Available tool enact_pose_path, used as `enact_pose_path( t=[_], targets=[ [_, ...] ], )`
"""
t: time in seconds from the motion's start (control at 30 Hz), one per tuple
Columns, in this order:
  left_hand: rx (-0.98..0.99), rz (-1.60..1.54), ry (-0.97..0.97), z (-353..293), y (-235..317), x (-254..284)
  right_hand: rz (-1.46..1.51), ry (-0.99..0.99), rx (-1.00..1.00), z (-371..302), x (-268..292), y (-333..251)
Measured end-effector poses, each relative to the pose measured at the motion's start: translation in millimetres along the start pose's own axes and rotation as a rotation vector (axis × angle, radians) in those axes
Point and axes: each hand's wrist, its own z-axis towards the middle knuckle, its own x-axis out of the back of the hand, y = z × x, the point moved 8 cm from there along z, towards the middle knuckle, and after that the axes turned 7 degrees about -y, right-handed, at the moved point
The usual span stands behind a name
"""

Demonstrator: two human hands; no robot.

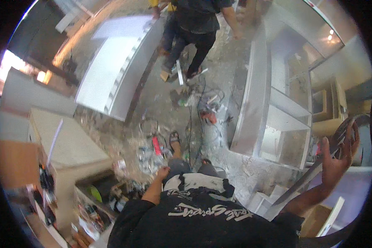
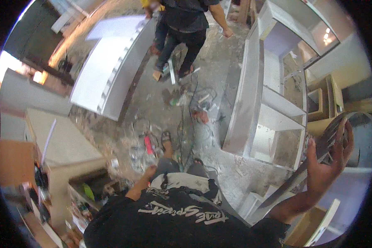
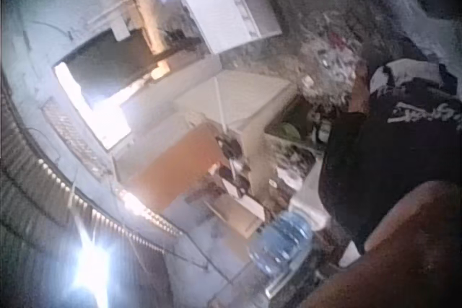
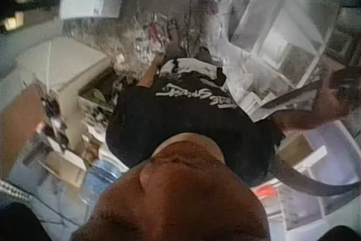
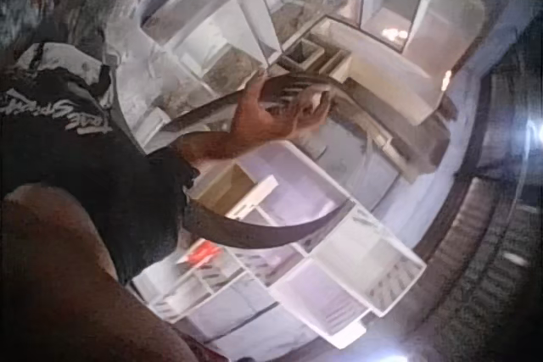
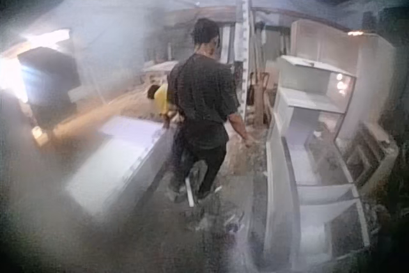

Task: The person handles long wooden and plastic strips, aligning them on a large wooden workbench and using a hammer to secure parts into place.

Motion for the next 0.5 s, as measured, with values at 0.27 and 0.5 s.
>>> enact_pose_path(
  t=[0.27, 0.5],
  targets=[
    [-0.159, 0.009, 0.169, 80.8, 114.2, 167.9, -0.028, 0.110, -0.081, 53.7, -10.3, -87.1],
    [-0.233, 0.171, 0.404, 126.6, 233.0, 278.9, 0.061, 0.047, -0.166, 94.3, -46.9, -121.4]
  ],
)
